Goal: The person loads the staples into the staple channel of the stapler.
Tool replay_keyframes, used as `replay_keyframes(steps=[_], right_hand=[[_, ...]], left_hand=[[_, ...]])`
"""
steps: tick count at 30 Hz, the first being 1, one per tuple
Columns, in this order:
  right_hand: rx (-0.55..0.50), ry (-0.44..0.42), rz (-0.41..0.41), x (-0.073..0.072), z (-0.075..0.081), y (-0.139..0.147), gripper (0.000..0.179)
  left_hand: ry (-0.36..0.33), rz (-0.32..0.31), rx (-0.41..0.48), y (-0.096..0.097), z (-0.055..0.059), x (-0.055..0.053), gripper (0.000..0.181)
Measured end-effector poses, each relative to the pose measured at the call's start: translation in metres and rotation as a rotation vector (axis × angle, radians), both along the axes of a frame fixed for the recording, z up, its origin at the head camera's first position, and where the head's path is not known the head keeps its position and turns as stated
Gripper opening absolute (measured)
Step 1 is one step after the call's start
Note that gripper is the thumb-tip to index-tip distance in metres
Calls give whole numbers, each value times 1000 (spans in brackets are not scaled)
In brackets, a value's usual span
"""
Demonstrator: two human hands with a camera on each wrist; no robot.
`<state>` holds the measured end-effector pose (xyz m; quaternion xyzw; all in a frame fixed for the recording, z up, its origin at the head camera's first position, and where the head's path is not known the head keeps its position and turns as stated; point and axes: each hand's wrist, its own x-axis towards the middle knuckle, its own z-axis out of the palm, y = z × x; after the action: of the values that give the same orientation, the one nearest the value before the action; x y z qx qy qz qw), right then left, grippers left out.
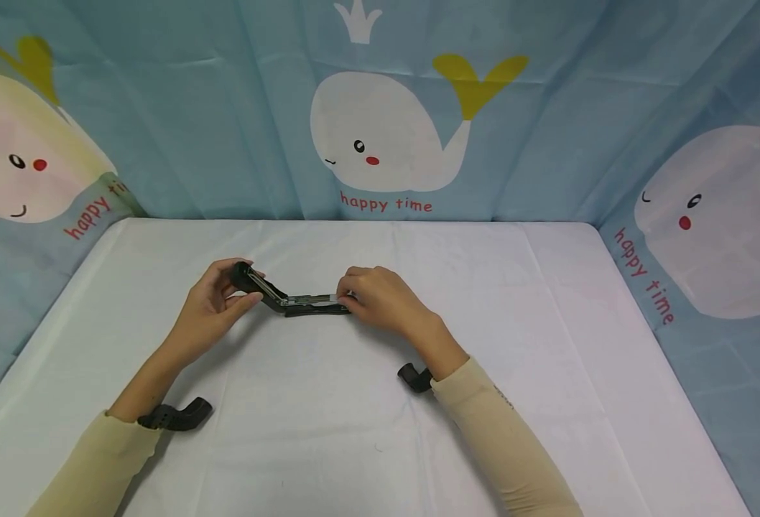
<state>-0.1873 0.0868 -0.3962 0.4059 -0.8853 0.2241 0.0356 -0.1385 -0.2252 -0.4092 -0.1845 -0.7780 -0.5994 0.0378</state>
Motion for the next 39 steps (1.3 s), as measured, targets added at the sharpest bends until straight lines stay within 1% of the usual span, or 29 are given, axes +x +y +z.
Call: replay_keyframes(steps=[5,12,22,28,33,35,39], right_hand=[[8,3,-7,0,-1,0,6],[-14,-3,13,-1,-3,-2,6],[-30,5,9,1,-4,-3,6],[-25,26,10,2,-5,-3,6],[0,28,0,6,-7,-3,5],[4,26,-9,7,-6,-4,6],[-6,51,-5,5,-5,-5,7]], left_hand=[[2,0,-1,0,0,0,56],[5,1,-2,-1,-2,-1,56],[9,2,-6,-1,-1,-1,56],[21,1,-3,0,-4,-1,55],[14,-3,-2,2,-7,1,55],[12,-4,-2,2,-6,1,56],[21,-4,-10,1,-2,1,57]])
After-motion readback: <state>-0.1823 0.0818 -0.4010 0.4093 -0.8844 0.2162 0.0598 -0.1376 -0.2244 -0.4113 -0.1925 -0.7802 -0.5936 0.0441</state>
